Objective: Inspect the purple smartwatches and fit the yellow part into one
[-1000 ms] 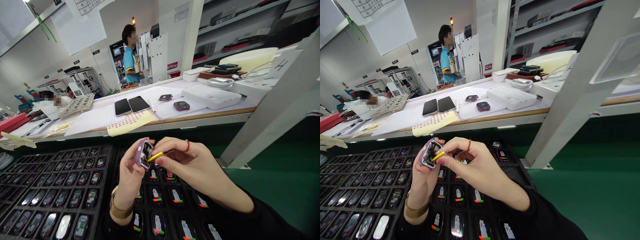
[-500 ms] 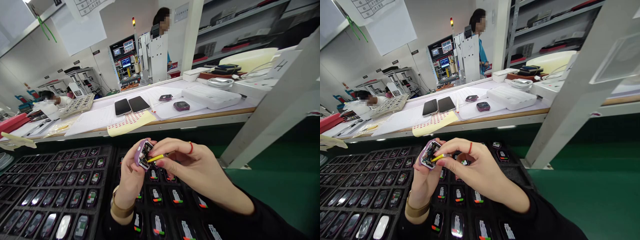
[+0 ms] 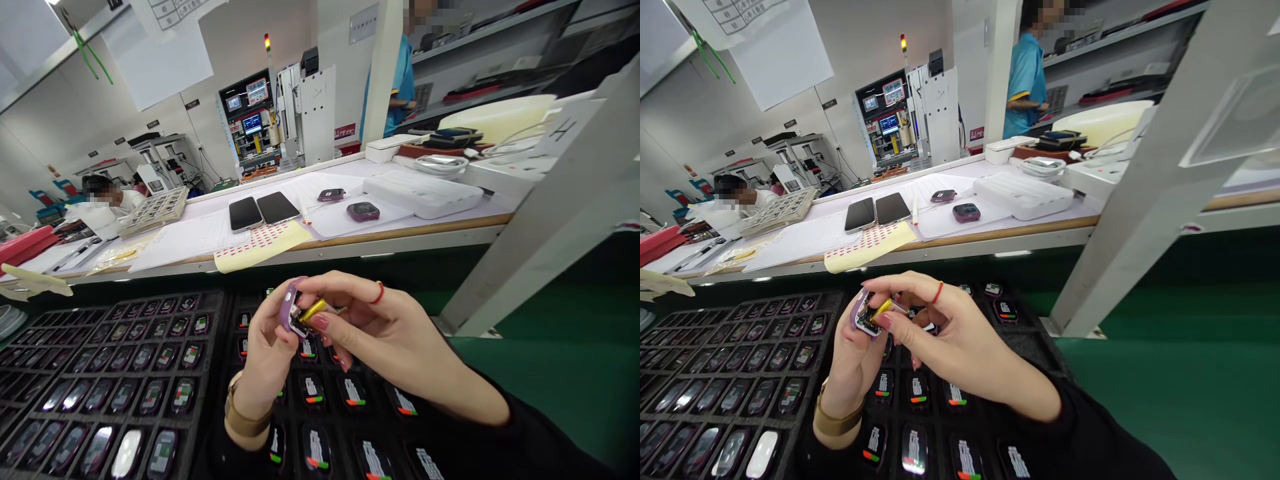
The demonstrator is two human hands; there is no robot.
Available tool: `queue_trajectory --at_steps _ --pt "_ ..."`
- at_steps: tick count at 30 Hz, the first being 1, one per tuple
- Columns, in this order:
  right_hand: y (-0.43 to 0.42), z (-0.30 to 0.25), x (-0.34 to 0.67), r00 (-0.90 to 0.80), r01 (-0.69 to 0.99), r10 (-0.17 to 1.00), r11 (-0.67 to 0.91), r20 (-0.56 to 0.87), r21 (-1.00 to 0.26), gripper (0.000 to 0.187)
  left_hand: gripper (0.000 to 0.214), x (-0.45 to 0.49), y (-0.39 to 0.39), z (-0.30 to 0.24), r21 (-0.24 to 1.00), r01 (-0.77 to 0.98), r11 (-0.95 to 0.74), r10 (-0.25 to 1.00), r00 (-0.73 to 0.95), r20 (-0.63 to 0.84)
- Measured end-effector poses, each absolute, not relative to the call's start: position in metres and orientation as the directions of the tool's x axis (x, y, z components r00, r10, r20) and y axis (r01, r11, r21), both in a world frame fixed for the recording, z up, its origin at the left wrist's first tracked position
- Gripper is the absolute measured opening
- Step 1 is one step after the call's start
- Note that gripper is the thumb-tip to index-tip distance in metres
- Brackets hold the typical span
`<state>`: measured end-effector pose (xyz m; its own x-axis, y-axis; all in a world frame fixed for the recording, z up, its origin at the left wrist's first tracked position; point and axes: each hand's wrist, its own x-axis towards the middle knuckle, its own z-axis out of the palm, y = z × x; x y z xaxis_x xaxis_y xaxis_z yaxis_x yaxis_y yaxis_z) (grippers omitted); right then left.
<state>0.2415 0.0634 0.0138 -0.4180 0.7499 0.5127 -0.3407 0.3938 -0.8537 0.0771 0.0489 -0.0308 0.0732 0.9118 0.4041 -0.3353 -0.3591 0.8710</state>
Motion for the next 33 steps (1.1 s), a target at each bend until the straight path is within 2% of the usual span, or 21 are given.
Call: queue_trajectory --at_steps 3,11,23,28,33 --pt "0.064 0.013 0.24 -0.42 -0.299 0.75 0.418 0.511 -0.858 0.026 0.069 0.077 0.05 -0.033 0.872 -0.339 -0.353 0.914 0.072 0.398" --pt "0.062 0.014 0.237 -0.281 -0.229 0.79 0.496 0.545 -0.837 0.033 0.059 0.079 0.049 -0.032 0.83 -0.371 -0.416 0.887 0.036 0.461" --pt "0.064 0.012 0.234 -0.294 -0.071 0.71 0.651 0.64 -0.756 0.028 0.054 0.079 0.049 -0.025 0.796 -0.461 -0.393 0.898 -0.007 0.44" --pt "0.065 0.01 0.231 -0.209 -0.118 0.652 0.723 0.729 -0.68 0.027 0.051 0.079 0.049 -0.024 0.79 -0.443 -0.425 0.867 0.052 0.496" --pt "0.062 0.014 0.234 -0.264 -0.203 0.729 0.597 0.631 -0.776 0.028 0.051 0.076 0.049 -0.026 0.824 -0.393 -0.408 0.872 0.099 0.48"
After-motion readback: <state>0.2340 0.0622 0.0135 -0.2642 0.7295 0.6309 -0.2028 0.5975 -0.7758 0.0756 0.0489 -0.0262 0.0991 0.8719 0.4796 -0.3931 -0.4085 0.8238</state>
